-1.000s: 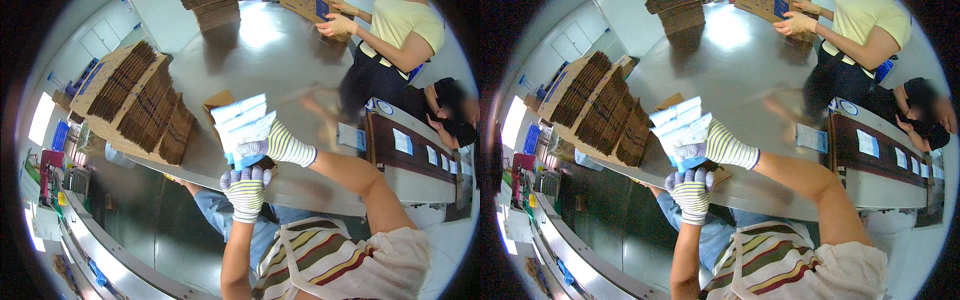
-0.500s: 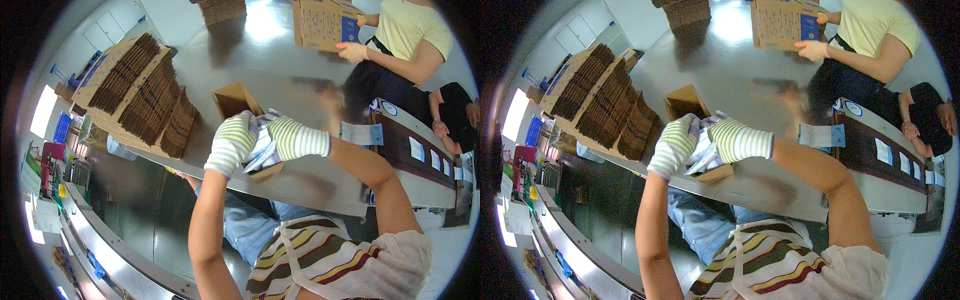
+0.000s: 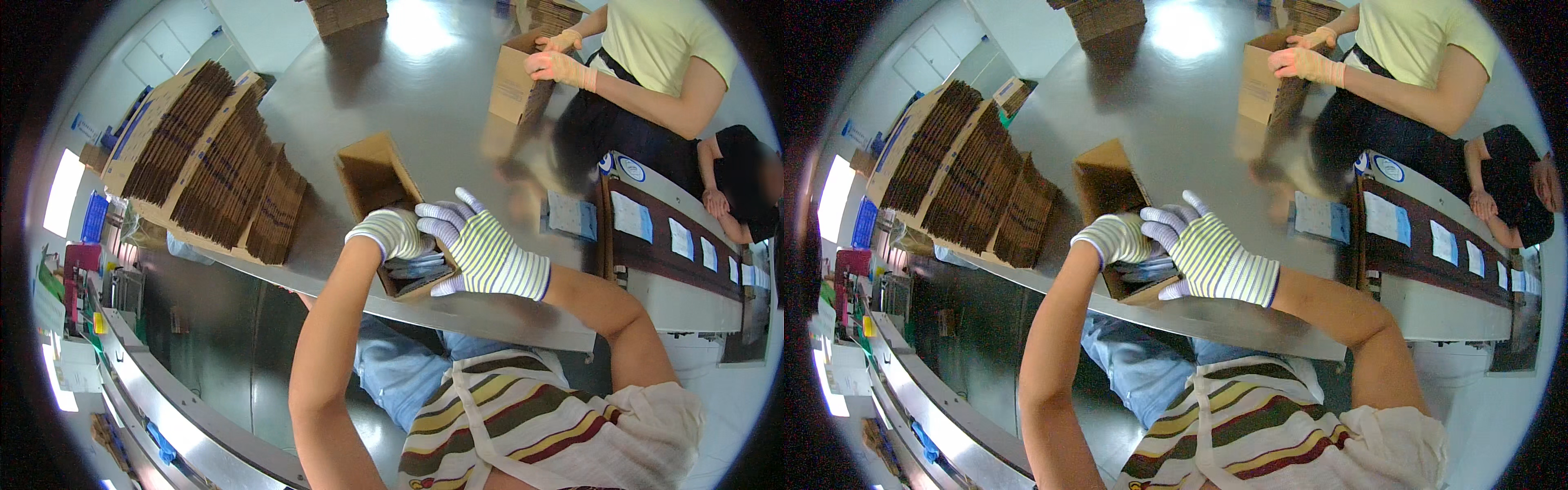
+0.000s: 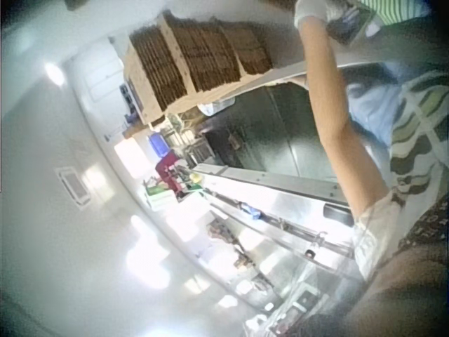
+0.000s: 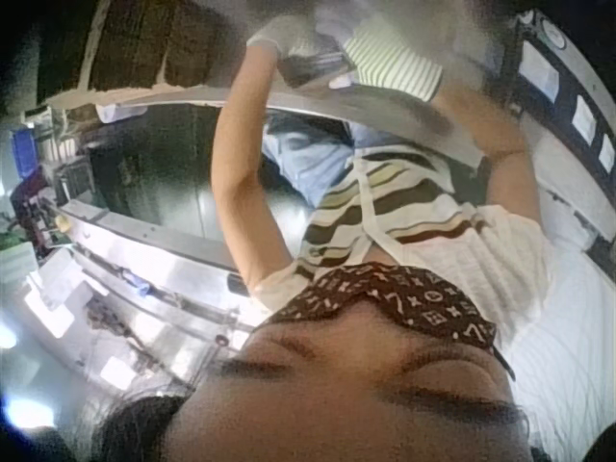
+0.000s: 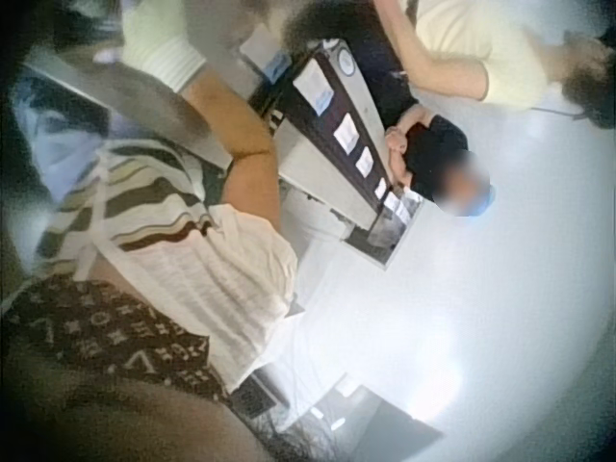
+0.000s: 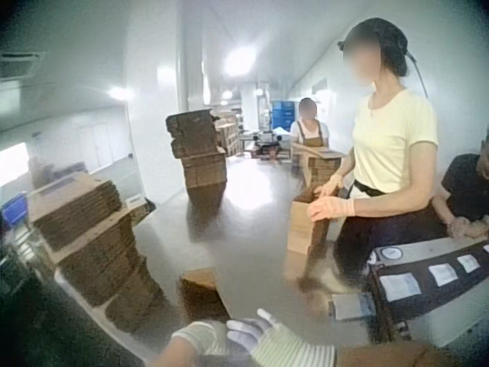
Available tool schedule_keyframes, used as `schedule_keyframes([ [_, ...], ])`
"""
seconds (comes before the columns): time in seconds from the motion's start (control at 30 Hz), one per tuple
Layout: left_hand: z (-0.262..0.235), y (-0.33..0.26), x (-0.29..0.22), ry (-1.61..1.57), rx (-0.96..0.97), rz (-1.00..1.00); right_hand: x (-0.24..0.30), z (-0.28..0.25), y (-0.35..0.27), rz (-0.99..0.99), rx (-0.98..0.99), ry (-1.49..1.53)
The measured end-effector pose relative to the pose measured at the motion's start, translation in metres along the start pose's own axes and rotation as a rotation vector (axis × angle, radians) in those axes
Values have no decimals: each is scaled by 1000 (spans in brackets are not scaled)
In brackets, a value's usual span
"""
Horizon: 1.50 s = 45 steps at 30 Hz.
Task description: The person packs small blue and white rectangular items into cardboard boxes on a stainless steel table, folding the boxes and then placing the filled boxes aside.
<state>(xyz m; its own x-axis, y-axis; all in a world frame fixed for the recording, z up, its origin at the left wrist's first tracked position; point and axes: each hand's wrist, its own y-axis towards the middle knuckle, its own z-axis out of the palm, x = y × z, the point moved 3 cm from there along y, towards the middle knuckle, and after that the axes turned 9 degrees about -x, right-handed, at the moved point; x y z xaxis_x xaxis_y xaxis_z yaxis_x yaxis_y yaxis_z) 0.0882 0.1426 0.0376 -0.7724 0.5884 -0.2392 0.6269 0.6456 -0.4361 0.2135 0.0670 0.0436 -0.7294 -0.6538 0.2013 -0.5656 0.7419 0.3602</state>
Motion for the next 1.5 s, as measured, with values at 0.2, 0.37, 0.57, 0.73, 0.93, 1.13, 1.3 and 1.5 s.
schedule_keyframes([
  [0.2,10,-39,-31,-27,-95,34,5,2,0,67,35,62],
  [0.37,20,-55,-24,36,-325,37,13,5,-3,17,-89,223],
  [0.57,26,-46,-23,10,-489,54,-5,-26,-43,79,-322,341],
  [0.73,28,-49,-24,60,-532,14,-99,-23,-102,353,-92,64],
  [0.93,21,-44,-30,40,-419,-36,-263,-92,-184,673,39,-117],
  [1.13,30,-48,-22,82,-494,0,-269,-112,-170,710,470,-93],
  [1.3,27,-43,-26,53,-518,12,-278,-83,-153,560,660,112],
  [1.5,25,-51,-26,64,-516,-12,-261,-15,-145,597,881,-85],
])
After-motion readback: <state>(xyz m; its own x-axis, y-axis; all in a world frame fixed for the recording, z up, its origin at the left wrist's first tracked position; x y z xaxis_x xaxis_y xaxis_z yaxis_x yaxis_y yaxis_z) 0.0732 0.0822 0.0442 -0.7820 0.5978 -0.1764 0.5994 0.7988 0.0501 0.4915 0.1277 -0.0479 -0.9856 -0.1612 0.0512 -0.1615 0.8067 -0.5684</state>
